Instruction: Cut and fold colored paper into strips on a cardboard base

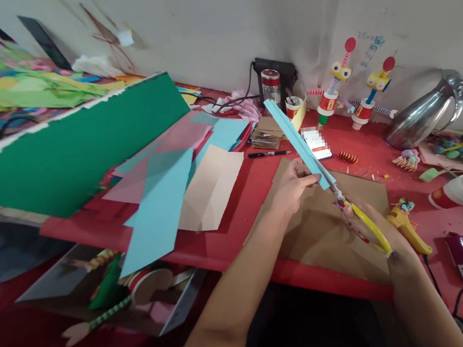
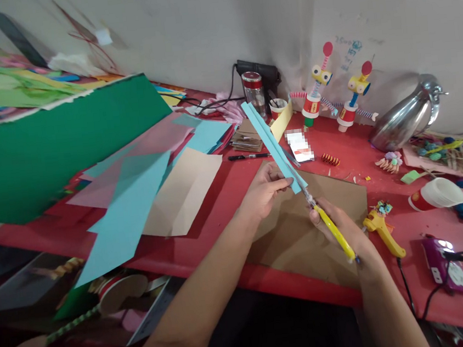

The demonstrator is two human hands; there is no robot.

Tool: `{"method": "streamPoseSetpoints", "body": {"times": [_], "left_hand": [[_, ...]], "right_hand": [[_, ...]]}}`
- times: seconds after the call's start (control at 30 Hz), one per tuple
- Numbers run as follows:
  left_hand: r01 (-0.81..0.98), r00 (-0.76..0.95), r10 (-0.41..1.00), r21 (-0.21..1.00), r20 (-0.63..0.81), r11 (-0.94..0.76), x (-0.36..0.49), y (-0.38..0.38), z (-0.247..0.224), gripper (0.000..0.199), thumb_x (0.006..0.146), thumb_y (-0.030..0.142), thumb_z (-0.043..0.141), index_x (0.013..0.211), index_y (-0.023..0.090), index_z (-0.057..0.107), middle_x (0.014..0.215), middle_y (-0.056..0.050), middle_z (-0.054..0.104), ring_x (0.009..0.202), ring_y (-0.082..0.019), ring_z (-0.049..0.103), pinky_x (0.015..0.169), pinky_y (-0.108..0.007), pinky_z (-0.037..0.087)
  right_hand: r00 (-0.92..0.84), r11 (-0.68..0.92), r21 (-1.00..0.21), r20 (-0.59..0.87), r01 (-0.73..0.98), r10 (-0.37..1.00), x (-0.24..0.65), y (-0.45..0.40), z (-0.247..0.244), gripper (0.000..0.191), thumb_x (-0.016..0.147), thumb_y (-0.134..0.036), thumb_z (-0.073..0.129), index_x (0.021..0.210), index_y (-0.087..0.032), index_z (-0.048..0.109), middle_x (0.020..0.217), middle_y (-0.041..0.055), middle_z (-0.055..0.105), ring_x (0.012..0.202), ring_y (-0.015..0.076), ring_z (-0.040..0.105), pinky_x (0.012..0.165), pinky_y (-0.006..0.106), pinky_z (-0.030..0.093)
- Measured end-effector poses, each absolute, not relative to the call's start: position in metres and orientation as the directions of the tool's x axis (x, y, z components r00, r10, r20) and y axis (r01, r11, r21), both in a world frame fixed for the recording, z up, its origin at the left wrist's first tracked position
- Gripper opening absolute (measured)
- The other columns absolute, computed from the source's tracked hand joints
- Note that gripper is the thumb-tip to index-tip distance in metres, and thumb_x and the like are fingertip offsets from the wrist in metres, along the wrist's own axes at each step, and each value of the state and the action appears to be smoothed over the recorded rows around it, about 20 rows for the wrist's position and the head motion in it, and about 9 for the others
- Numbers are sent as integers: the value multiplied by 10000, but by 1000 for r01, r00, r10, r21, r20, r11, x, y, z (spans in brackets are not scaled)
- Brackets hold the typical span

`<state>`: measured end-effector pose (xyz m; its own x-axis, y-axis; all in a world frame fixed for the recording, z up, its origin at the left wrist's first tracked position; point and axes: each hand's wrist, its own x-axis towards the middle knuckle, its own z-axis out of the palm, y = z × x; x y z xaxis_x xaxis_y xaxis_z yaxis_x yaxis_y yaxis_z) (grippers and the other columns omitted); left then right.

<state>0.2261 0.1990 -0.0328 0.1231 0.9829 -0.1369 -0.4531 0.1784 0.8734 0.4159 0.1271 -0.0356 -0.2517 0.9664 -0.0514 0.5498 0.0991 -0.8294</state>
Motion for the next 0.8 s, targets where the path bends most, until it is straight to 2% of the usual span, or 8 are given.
{"method": "streamPoseSetpoints", "body": {"times": [0.2, 0.37, 0.57, 0.8], "left_hand": [[-426, 107, 982, 886, -153, 184, 225, 200, -33, 296, 592, 135, 742, 776, 217, 525, 620, 52, 575, 651, -138, 590, 622, -280, 392], [-434, 107, 983, 883, -149, 181, 226, 200, -34, 282, 596, 131, 738, 764, 216, 527, 625, 49, 591, 648, -140, 603, 626, -282, 403], [-417, 116, 981, 889, -155, 190, 225, 201, -37, 291, 598, 122, 736, 776, 216, 527, 665, 39, 622, 672, -146, 616, 645, -285, 410], [-442, 67, 977, 872, -200, 209, 225, 204, -40, 131, 719, 224, 722, 755, 208, 597, 736, 15, 645, 658, -119, 599, 618, -259, 409]], "right_hand": [[-225, 69, -799, -84, 598, 971, 410, 127, -32, 587, 897, -696, 413, 997, -171, 655, 568, -14, 492, 512, 136, 516, 436, 223, 369], [-202, 106, -753, -36, 649, 979, 404, 128, -26, 502, 902, -629, 424, 923, -186, 659, 694, 40, 630, 663, 183, 628, 532, 246, 443], [-218, 162, -685, 5, 710, 976, 409, 132, -31, 438, 898, -579, 445, 906, -205, 673, 748, 50, 697, 657, 197, 659, 580, 263, 461], [-206, 165, -639, 11, 751, 979, 410, 132, -35, 444, 905, -585, 433, 904, -207, 664, 747, 48, 688, 630, 187, 633, 555, 258, 436]]}}
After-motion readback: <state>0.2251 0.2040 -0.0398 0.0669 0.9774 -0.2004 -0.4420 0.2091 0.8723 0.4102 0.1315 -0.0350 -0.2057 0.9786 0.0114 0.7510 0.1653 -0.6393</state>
